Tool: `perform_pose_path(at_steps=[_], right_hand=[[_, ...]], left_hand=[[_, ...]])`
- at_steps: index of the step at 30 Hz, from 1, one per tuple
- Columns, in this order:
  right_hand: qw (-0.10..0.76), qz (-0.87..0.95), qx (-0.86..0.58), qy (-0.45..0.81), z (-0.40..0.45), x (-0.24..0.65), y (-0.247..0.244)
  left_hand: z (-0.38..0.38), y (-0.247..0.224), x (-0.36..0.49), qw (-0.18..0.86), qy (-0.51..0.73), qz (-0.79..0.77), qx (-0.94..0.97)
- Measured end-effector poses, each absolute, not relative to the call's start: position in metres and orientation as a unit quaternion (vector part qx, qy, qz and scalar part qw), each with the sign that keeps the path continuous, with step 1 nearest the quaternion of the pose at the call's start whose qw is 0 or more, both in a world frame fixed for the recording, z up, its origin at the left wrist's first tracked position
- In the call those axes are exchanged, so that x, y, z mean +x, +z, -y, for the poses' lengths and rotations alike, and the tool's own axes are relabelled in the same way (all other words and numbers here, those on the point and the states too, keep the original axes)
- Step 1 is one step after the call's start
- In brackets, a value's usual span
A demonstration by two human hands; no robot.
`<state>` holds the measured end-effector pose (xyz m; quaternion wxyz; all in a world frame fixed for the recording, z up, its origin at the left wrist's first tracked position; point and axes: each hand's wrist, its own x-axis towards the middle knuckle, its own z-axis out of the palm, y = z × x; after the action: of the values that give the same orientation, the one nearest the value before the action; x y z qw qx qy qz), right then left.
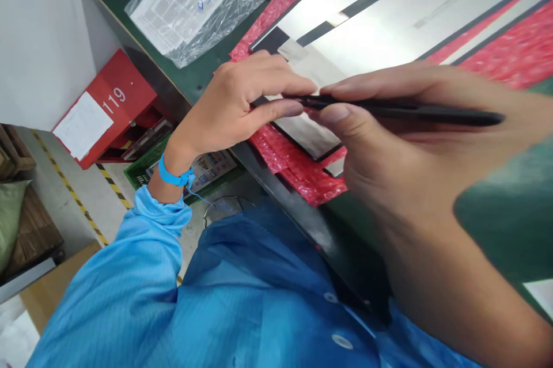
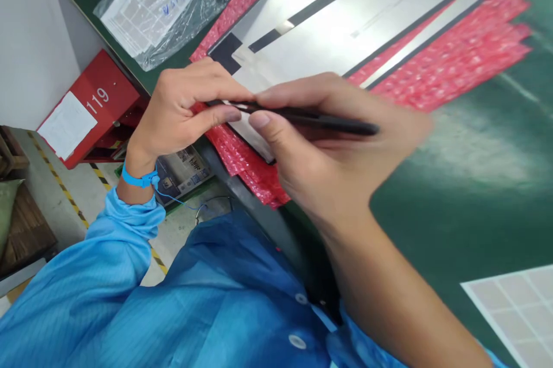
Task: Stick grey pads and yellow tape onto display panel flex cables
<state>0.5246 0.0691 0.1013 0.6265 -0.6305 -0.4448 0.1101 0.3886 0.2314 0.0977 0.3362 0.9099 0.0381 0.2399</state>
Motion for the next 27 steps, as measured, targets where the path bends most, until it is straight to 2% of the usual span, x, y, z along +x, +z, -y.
perform_pose_path(at_steps=[4,7,21,27], right_hand=[[0.575,0.537,-0.616,0.032,-0.063,0.535,0.083],[0.535,0.616,-0.578,-0.002,-0.06,0.538,0.073],[0.486,0.677,-0.538,-0.122,-0.061,0.534,0.061],[0.438,0.71,-0.535,-0.135,-0.058,0.536,0.058]], left_hand=[[-0.217,0.068,0.376,0.242,0.33,-0.173,0.896],[-0.198,0.045,0.368,0.204,0.329,-0.212,0.897],[-0.175,0.019,0.372,0.184,0.348,-0.239,0.888],[-0.174,0.015,0.372,0.183,0.318,-0.254,0.895]])
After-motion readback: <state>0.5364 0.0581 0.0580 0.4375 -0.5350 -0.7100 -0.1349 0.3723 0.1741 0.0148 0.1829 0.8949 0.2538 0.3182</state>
